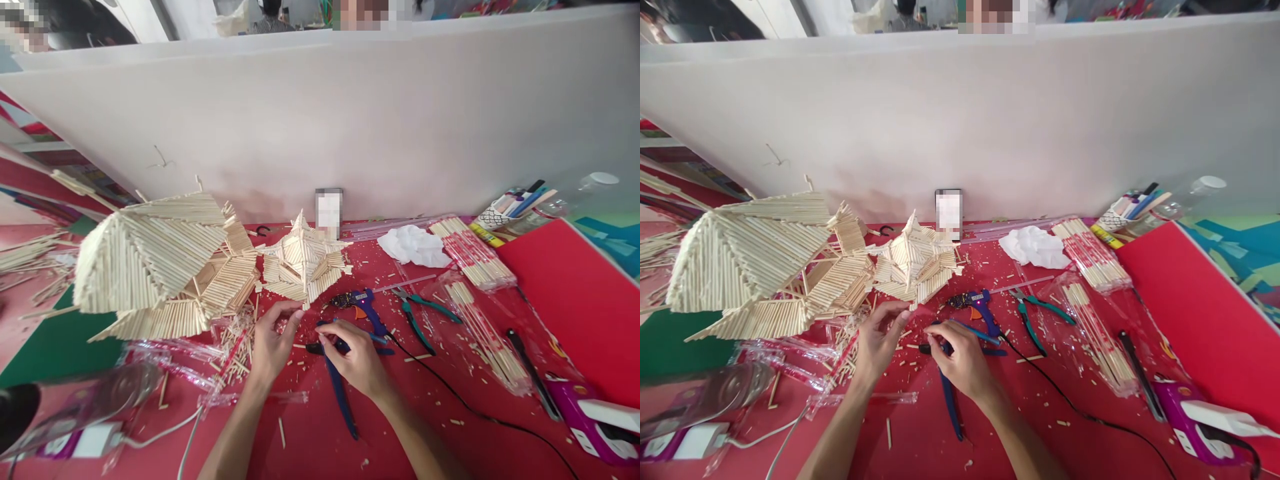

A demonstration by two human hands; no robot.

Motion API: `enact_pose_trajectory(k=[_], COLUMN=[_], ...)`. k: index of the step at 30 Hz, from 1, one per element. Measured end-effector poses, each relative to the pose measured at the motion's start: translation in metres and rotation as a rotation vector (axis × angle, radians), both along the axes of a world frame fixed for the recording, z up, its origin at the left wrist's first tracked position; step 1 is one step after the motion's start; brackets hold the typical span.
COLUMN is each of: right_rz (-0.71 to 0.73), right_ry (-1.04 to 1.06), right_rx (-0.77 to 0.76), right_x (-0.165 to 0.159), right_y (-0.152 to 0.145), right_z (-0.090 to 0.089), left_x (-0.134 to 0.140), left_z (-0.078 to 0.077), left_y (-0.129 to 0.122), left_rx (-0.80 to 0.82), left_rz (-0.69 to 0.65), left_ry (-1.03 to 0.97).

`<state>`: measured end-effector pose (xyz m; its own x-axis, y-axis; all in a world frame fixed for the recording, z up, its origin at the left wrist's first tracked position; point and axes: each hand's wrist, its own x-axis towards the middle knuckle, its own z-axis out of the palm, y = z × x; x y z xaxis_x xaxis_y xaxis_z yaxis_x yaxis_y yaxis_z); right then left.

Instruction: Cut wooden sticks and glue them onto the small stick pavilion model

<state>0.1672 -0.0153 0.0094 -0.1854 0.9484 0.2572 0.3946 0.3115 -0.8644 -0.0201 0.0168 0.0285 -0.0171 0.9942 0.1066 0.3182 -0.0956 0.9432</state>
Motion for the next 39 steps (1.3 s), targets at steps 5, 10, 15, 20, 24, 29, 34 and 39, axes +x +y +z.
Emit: enact_pose_trajectory(k=[5, 10, 15, 20, 24, 29, 34, 39], right_rz=[-0.008, -0.047, -0.071, -0.078, -0.08, -0.074, -0.074, -0.064], right_ry=[-0.007, 0.018, 0.096, 0.12, 0.125, 0.126, 0.121, 0.149], right_rx=[0.002, -0.009, -0.068, -0.095, -0.101, -0.099, -0.102, -0.114], right_x=[0.0002, 0.0015, 0.0042, 0.0063, 0.0063, 0.0059, 0.0071, 0.0073], right_y=[0.0003, 0.0001, 0.001, 0.002, 0.002, 0.0016, 0.0018, 0.0021], right_z=[-0.0003, -0.0012, -0.0044, -0.0051, -0.0037, -0.0053, -0.0083, -0.0058], left_x=[0.0012, 0.0014, 0.0006, 0.0018, 0.0032, 0.003, 0.0023, 0.0013], left_z=[0.0046, 0.0047, 0.0014, 0.001, 0.0027, 0.0012, -0.0008, -0.0005], left_y=[0.0003, 0.0004, -0.0007, 0.0, 0.0012, 0.0013, -0.0001, -0.0013], left_rx=[0.021, 0.036, 0.056, 0.086, 0.109, 0.116, 0.104, 0.1], left_rz=[-0.002, 0.001, 0.006, 0.007, 0.0, 0.009, 0.011, 0.012], left_ry=[0.029, 0.052, 0.046, 0.048, 0.058, 0.067, 0.057, 0.031])
